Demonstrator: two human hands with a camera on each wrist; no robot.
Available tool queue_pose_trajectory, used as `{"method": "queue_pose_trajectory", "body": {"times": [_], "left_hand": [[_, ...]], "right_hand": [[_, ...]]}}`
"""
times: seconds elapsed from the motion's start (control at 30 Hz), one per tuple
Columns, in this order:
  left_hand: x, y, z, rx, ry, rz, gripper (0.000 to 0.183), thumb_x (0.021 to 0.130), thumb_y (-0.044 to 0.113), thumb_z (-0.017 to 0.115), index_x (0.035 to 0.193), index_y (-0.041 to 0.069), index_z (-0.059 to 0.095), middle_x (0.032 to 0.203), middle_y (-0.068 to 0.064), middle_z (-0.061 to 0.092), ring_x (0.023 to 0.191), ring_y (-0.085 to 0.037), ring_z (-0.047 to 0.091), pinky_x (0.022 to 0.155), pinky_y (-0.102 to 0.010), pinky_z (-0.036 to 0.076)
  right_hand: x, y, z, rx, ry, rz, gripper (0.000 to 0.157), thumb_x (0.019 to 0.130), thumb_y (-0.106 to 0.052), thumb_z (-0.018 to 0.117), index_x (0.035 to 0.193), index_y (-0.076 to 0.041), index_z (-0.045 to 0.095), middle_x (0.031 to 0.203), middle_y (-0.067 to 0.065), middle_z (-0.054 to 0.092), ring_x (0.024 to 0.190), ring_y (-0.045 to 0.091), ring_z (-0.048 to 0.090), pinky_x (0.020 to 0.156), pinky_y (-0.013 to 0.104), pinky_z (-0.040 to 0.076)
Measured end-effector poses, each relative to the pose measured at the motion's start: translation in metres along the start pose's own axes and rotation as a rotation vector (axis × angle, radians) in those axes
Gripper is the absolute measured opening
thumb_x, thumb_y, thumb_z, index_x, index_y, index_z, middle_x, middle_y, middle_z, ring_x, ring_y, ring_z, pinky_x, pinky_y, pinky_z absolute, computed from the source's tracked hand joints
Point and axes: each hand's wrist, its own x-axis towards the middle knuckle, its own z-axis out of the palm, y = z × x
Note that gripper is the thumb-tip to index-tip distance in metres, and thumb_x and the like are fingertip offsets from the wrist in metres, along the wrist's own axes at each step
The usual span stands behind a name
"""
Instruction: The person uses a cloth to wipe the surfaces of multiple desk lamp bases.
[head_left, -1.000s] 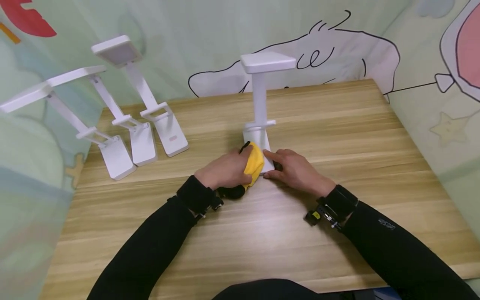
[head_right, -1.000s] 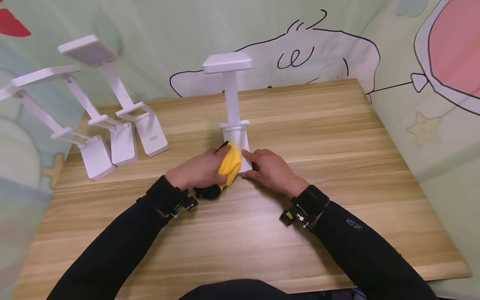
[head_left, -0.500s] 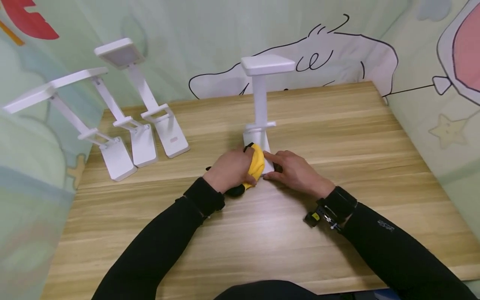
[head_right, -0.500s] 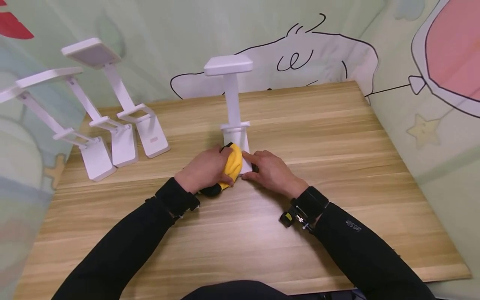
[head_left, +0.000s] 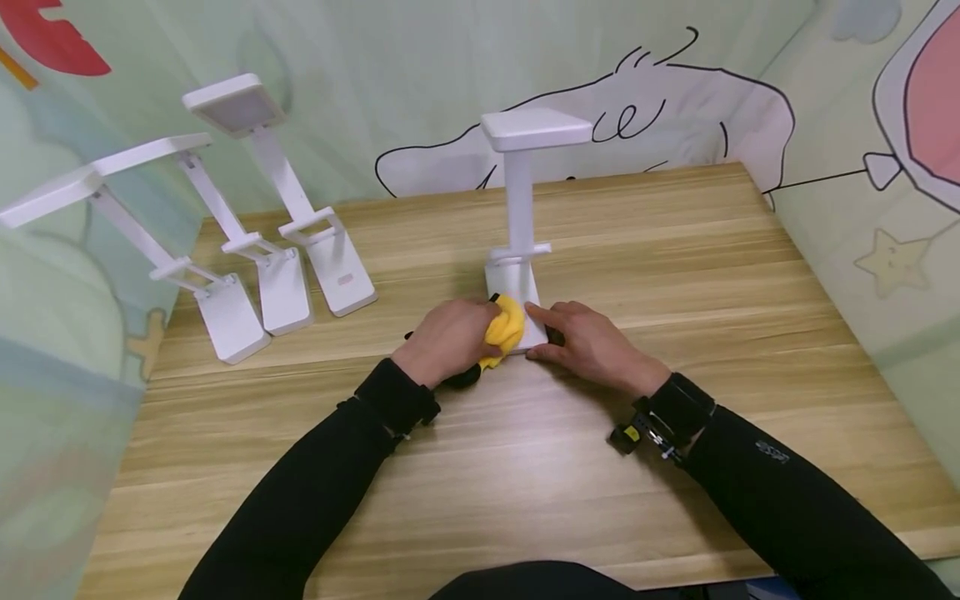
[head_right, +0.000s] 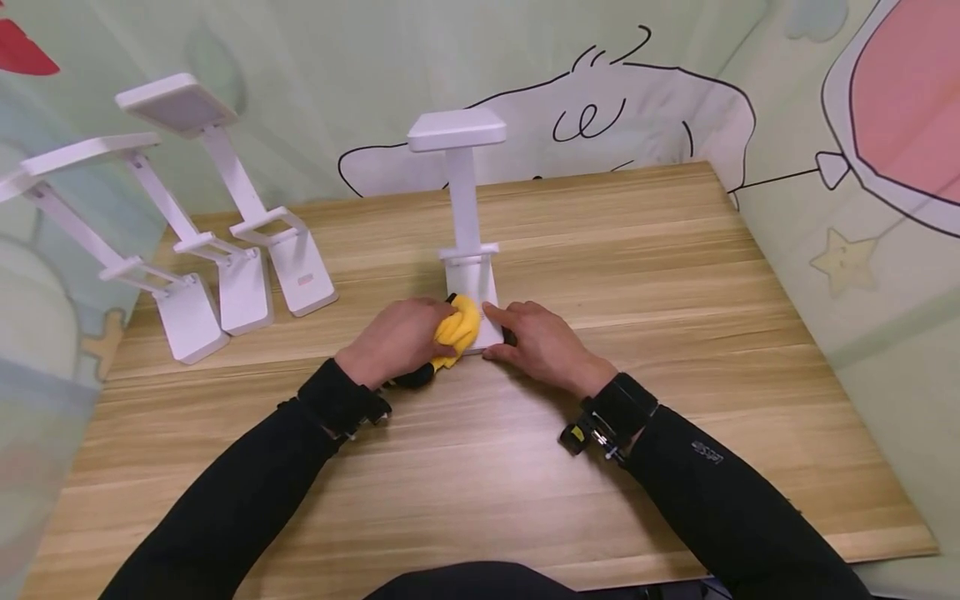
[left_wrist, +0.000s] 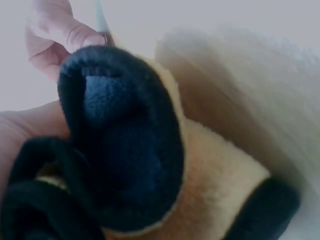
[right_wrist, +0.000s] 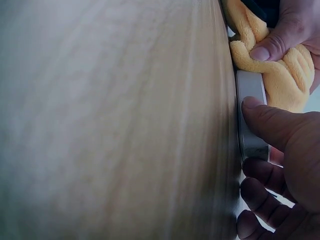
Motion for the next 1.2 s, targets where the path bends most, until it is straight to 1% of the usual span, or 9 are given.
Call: {"method": "queue_pose_trajectory", "body": {"times": [0.1, 0.23, 0.4, 0.47, 0.53, 0.67, 0.8, 0.97, 1.2], "left_hand": [[-0.001, -0.005, 0.001, -0.001, 0.026, -0.022, 0.025, 0.084, 0.028, 0.075, 0.098, 0.011, 0.064, 0.082, 0.000, 0.062, 0.072, -0.015, 0.055, 0.071, -0.032, 0.051], [0.001, -0.017, -0.001, -0.037, 0.050, -0.123, 0.023, 0.085, 0.029, 0.072, 0.090, 0.009, 0.063, 0.078, -0.003, 0.061, 0.070, -0.019, 0.056, 0.067, -0.035, 0.051], [0.007, -0.030, -0.016, -0.037, 0.063, -0.249, 0.034, 0.083, 0.028, 0.073, 0.103, 0.002, 0.065, 0.086, -0.009, 0.060, 0.077, -0.022, 0.055, 0.069, -0.038, 0.052], [0.006, -0.025, -0.024, -0.031, 0.081, -0.202, 0.037, 0.083, 0.025, 0.073, 0.111, 0.002, 0.064, 0.092, -0.010, 0.062, 0.081, -0.022, 0.055, 0.074, -0.039, 0.051], [0.007, -0.016, -0.028, -0.017, 0.112, -0.093, 0.042, 0.084, 0.021, 0.073, 0.120, 0.002, 0.062, 0.100, -0.013, 0.063, 0.086, -0.025, 0.056, 0.079, -0.039, 0.051], [0.016, -0.003, -0.024, 0.124, 0.126, 0.074, 0.050, 0.088, 0.022, 0.068, 0.133, 0.005, 0.055, 0.116, -0.020, 0.062, 0.105, -0.031, 0.056, 0.089, -0.043, 0.049], [0.025, -0.003, -0.017, 0.226, 0.060, 0.038, 0.051, 0.092, 0.030, 0.065, 0.136, 0.008, 0.053, 0.117, -0.015, 0.064, 0.107, -0.027, 0.055, 0.088, -0.040, 0.049], [0.027, -0.011, -0.015, 0.101, 0.021, 0.011, 0.046, 0.092, 0.026, 0.065, 0.132, 0.004, 0.056, 0.105, -0.012, 0.067, 0.089, -0.022, 0.055, 0.079, -0.034, 0.051], [0.017, -0.023, -0.010, -0.029, 0.056, -0.041, 0.032, 0.088, 0.017, 0.066, 0.117, 0.003, 0.064, 0.090, -0.008, 0.064, 0.082, -0.023, 0.051, 0.075, -0.035, 0.048]], "right_hand": [[0.000, 0.000, 0.000, 0.000, 0.004, 0.003, 0.072, 0.086, -0.043, 0.070, 0.145, -0.011, 0.043, 0.100, 0.008, 0.063, 0.083, 0.020, 0.051, 0.072, 0.036, 0.045], [0.001, -0.002, 0.000, -0.003, 0.005, 0.003, 0.072, 0.086, -0.042, 0.070, 0.145, -0.011, 0.043, 0.101, 0.010, 0.063, 0.085, 0.020, 0.053, 0.074, 0.038, 0.047], [0.003, -0.004, 0.002, 0.014, -0.009, 0.017, 0.073, 0.086, -0.043, 0.070, 0.145, -0.011, 0.042, 0.103, 0.010, 0.063, 0.086, 0.021, 0.053, 0.074, 0.039, 0.047], [0.003, -0.005, 0.003, 0.011, -0.010, 0.015, 0.073, 0.086, -0.044, 0.070, 0.145, -0.012, 0.043, 0.101, 0.009, 0.062, 0.085, 0.020, 0.052, 0.073, 0.037, 0.046], [0.003, -0.005, 0.003, 0.001, -0.005, 0.007, 0.072, 0.086, -0.044, 0.070, 0.145, -0.011, 0.044, 0.096, 0.007, 0.060, 0.082, 0.020, 0.050, 0.071, 0.037, 0.045], [0.002, -0.003, 0.000, -0.021, 0.015, -0.007, 0.069, 0.086, -0.042, 0.070, 0.143, -0.011, 0.047, 0.091, 0.004, 0.058, 0.079, 0.019, 0.049, 0.069, 0.036, 0.043], [0.001, -0.002, 0.000, -0.013, 0.009, -0.009, 0.070, 0.087, -0.043, 0.069, 0.144, -0.011, 0.045, 0.092, 0.004, 0.059, 0.080, 0.019, 0.049, 0.070, 0.035, 0.044], [-0.001, 0.000, 0.002, -0.009, 0.008, -0.002, 0.071, 0.087, -0.042, 0.070, 0.145, -0.011, 0.043, 0.092, 0.005, 0.059, 0.079, 0.020, 0.049, 0.069, 0.035, 0.043], [0.000, -0.001, 0.001, -0.027, 0.016, -0.002, 0.071, 0.087, -0.041, 0.069, 0.145, -0.009, 0.043, 0.095, 0.007, 0.061, 0.079, 0.020, 0.049, 0.068, 0.035, 0.043]]}}
